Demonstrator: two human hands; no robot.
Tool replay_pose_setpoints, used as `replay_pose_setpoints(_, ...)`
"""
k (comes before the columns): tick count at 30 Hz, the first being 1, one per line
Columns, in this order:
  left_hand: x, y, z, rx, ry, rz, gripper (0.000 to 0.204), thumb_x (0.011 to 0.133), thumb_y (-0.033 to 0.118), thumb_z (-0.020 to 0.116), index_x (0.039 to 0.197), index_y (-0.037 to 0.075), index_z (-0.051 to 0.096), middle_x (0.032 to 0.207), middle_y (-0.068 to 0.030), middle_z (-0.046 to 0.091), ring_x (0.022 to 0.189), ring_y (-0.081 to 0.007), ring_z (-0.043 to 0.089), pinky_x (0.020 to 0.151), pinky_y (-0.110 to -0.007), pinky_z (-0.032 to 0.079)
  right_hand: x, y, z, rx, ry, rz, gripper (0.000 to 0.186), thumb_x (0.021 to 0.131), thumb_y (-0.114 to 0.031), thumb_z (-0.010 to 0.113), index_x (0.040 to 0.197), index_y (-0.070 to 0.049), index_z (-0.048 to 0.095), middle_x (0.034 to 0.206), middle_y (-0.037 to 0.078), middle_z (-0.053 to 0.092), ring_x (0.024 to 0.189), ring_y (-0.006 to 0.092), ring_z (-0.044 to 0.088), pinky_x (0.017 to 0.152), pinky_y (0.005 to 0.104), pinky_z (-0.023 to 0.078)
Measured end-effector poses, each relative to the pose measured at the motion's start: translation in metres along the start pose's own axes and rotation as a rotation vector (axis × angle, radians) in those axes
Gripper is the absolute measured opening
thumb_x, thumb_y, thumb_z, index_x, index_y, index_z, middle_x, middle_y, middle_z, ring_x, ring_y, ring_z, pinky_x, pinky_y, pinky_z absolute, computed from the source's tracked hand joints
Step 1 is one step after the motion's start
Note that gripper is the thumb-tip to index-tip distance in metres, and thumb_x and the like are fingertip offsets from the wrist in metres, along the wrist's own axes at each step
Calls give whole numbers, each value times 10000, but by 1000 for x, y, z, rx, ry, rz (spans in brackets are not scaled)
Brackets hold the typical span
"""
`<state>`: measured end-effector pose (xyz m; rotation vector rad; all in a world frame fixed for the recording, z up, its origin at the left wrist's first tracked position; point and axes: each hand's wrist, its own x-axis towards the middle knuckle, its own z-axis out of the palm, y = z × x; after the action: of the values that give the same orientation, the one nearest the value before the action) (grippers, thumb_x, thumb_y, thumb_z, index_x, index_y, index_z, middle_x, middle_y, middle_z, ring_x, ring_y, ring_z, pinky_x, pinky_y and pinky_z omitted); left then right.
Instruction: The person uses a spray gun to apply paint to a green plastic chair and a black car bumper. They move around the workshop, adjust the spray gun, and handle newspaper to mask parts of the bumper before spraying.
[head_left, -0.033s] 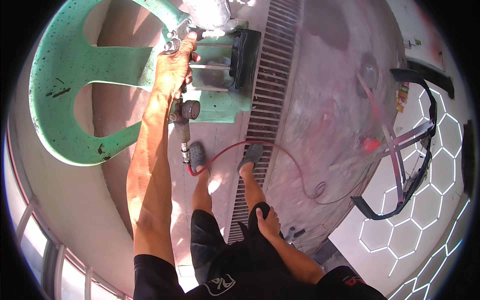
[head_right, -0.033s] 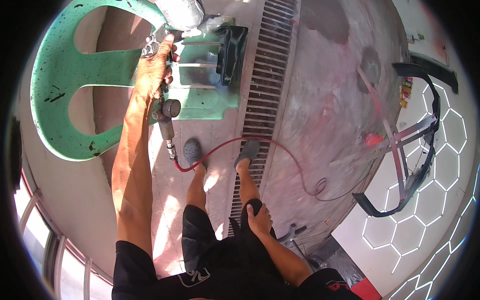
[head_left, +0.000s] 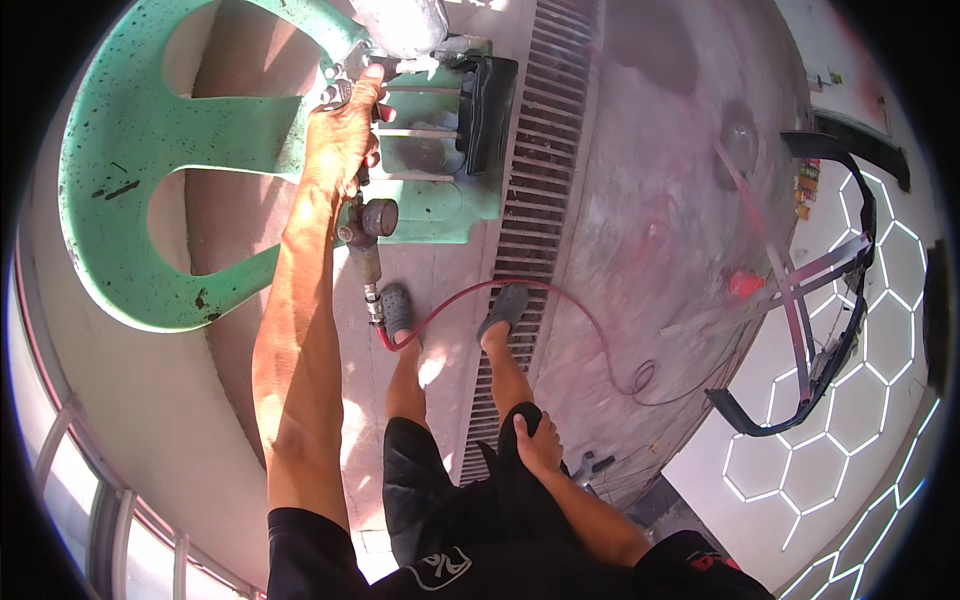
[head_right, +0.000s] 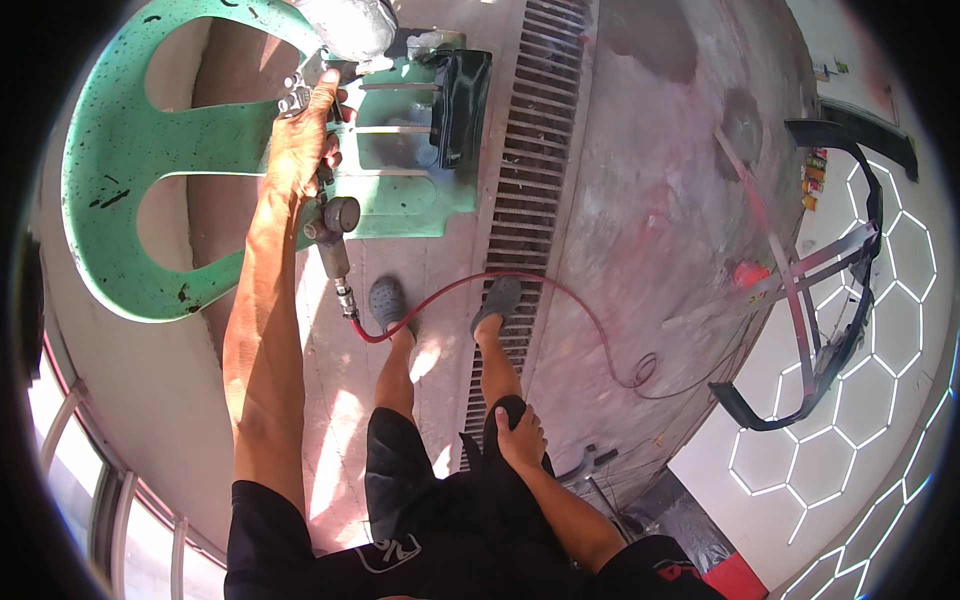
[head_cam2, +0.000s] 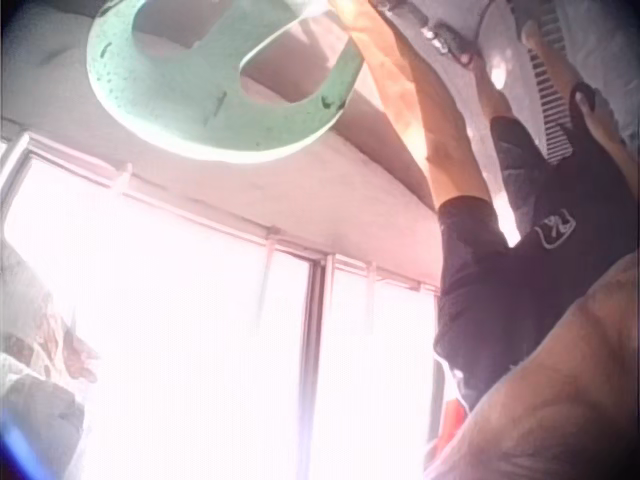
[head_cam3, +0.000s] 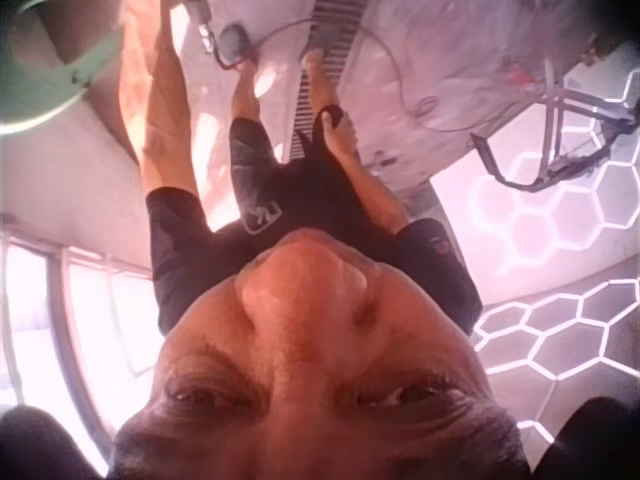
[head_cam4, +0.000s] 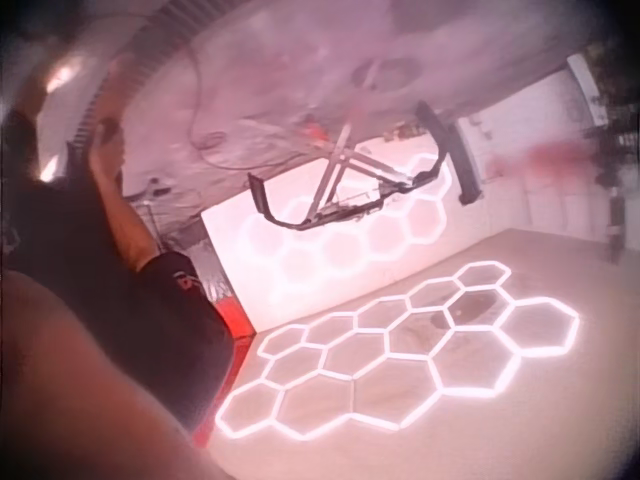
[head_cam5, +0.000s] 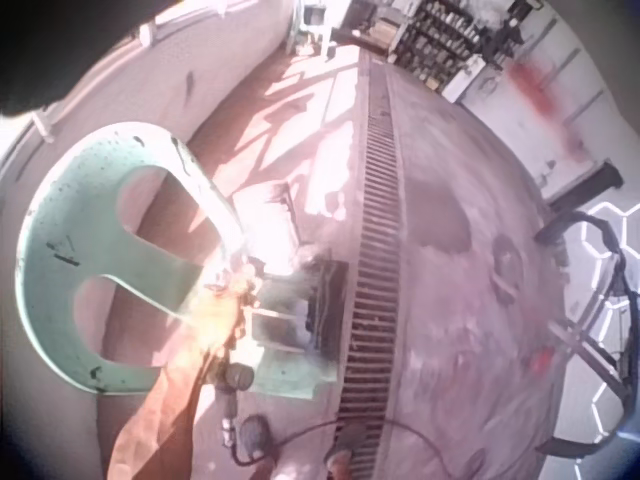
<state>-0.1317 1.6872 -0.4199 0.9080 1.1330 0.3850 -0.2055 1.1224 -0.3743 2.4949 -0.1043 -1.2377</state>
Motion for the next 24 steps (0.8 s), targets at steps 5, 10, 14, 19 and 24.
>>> replay_pose_setpoints(5, -12, -20, 8, -62, 17, 57, 511, 997, 520, 717, 1076, 16, 703, 835, -81, 706, 428, -85, 454, 384, -276, 366, 4, 5, 1, 58, -43, 23, 912, 994, -705, 486, 1567, -5, 372, 1537, 284, 481, 1399, 485, 490, 1138, 619, 381)
replay_pose_setpoints(10, -60, -69, 28, 307, 127, 385, 364, 1030, 394, 719, 1091, 36, 701, 757, -28, 617, 582, -100, 478, 545, -316, 407, 15, 15, 5, 90, -56, 19, 930, 991, -718, 477, 1580, -9, 360, 1551, 284, 470, 1404, 487, 487, 1150, 613, 375)
replay_pose_setpoints(14, -98, -106, 55, 439, 82, 459, 334, 1027, 283, 727, 1222, 17, 678, 843, -94, 689, 753, -147, 610, 720, -329, 523, 16, 20, 2, 103, -72, 15, 945, 986, -729, 474, 1589, -12, 351, 1559, 286, 461, 1414, 483, 479, 1160, 606, 371)
replay_pose_setpoints(19, -118, -132, 58, 475, 188, 374, 326, 1003, 266, 735, 1231, 43, 670, 947, -174, 734, 850, -314, 699, 778, -410, 548, 18, 31, 3, 108, -69, -6, 939, 990, -730, 467, 1585, -12, 356, 1553, 289, 466, 1408, 484, 483, 1158, 604, 375)
replay_pose_setpoints(24, -138, -151, 44, 554, 120, 195, 344, 989, 264, 749, 1253, 59, 670, 989, -197, 752, 930, -390, 736, 816, -442, 560, 24, 39, -2, 103, -64, -20, 925, 998, -727, 457, 1581, -15, 363, 1544, 295, 473, 1396, 489, 492, 1150, 610, 381)
